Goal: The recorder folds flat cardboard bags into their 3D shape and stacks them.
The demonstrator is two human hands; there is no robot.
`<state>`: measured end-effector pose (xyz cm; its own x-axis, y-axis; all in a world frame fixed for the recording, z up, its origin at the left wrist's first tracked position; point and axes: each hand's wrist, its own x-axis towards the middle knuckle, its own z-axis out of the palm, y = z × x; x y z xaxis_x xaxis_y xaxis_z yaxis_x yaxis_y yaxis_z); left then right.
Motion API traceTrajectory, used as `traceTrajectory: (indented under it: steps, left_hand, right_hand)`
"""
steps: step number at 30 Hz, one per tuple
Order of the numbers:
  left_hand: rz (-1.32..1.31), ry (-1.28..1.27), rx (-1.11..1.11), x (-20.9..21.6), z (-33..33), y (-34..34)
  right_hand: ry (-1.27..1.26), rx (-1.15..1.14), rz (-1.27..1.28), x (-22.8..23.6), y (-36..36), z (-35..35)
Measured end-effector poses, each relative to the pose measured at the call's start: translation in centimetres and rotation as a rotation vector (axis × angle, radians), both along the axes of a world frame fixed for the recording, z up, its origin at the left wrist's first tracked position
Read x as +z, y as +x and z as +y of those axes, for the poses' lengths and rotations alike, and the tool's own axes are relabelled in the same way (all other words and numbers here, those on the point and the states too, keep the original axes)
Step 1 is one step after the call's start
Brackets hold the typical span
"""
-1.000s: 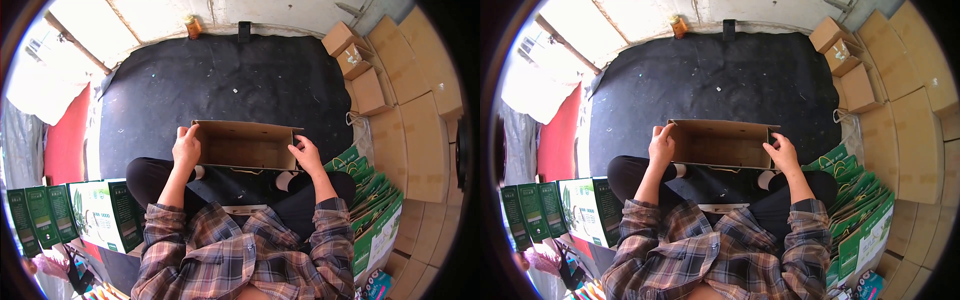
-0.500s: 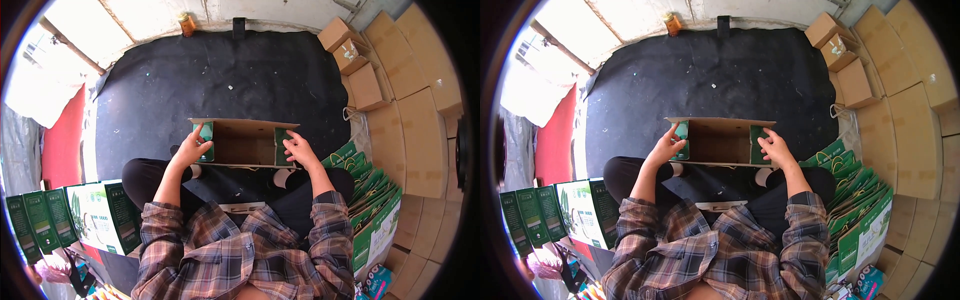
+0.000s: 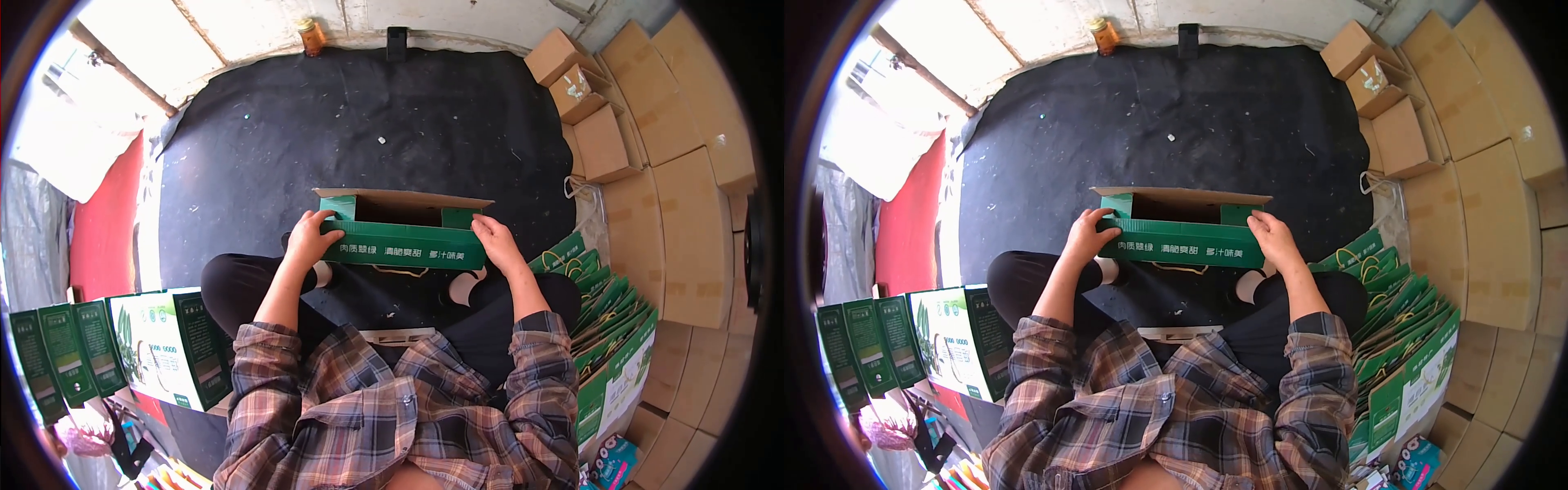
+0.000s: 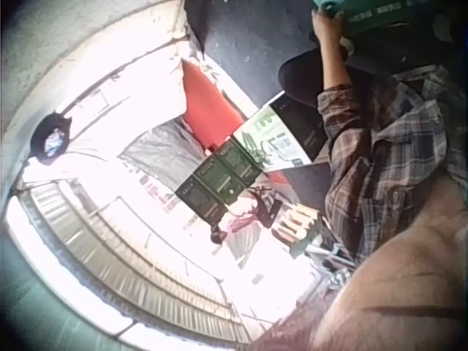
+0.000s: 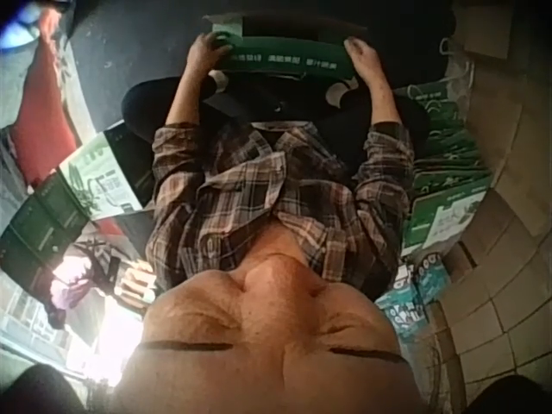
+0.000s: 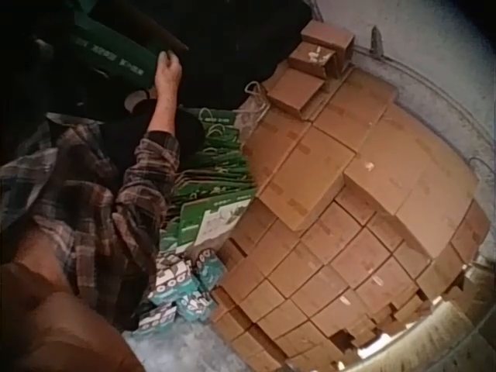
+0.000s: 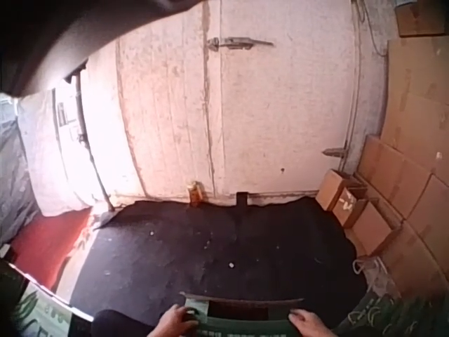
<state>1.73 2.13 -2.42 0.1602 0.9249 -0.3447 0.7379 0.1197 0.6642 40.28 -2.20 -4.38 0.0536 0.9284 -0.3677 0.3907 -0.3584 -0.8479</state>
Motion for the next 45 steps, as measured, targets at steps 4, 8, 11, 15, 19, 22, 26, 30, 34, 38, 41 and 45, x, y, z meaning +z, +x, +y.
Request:
traceTrajectory:
  steps: [4,8,11,15,19,22,26,30,34,38,41,45]
  left_hand:
    - [0.217,0.352,0.048,-1.1,-1.1,1.3]
    - [0.345,0.518,-0.121,-1.9,-1.4,2.4]
    - [0.396,0.468,-0.270,-2.4,-2.5,2.7]
    - [0.386,0.540,-0.365,-0.5,-3.3,3.5]
    - [0.556,0.435,-0.444,-0.1,-3.2,3.9]
    - [0.541,0.403,-0.428,-0.2,-3.2,3.6]
    - [0.479,0.436,-0.415,-0.8,-2.9,3.5]
    - [0.459,0.391,-0.401,-1.4,-2.8,3.2]
    - [0.523,0.474,-0.397,-2.1,-3.3,3.7]
    - [0.683,0.586,-0.443,-4.3,-4.3,5.1]
    - [0.646,0.596,-0.478,-3.9,-4.6,6.1]
    - [0.631,0.562,-0.483,-3.6,-4.2,5.8]
  right_hand:
    - [0.280,0.210,-0.654,2.9,-1.6,-1.6]
    - [0.351,0.394,-0.806,3.6,-3.6,-3.2]
    - [0.314,0.472,-0.892,2.2,-4.7,-3.6]
    - [0.308,0.494,-0.991,1.8,-5.0,-3.7]
    - [0.327,0.501,-0.983,2.1,-5.3,-3.4]
    - [0.308,0.520,-0.947,2.0,-5.4,-3.3]
    - [0.300,0.514,-0.922,2.1,-4.9,-3.5]
    - [0.317,0.515,-0.881,1.7,-5.0,-3.4]
    - [0.382,0.545,-0.911,1.1,-4.9,-3.7]
    - [0.198,0.592,-1.006,-0.3,-5.1,-4.4]
    - [0.110,0.641,-0.991,0.4,-5.3,-4.2]
    - [0.091,0.620,-0.909,0.9,-5.5,-3.9]
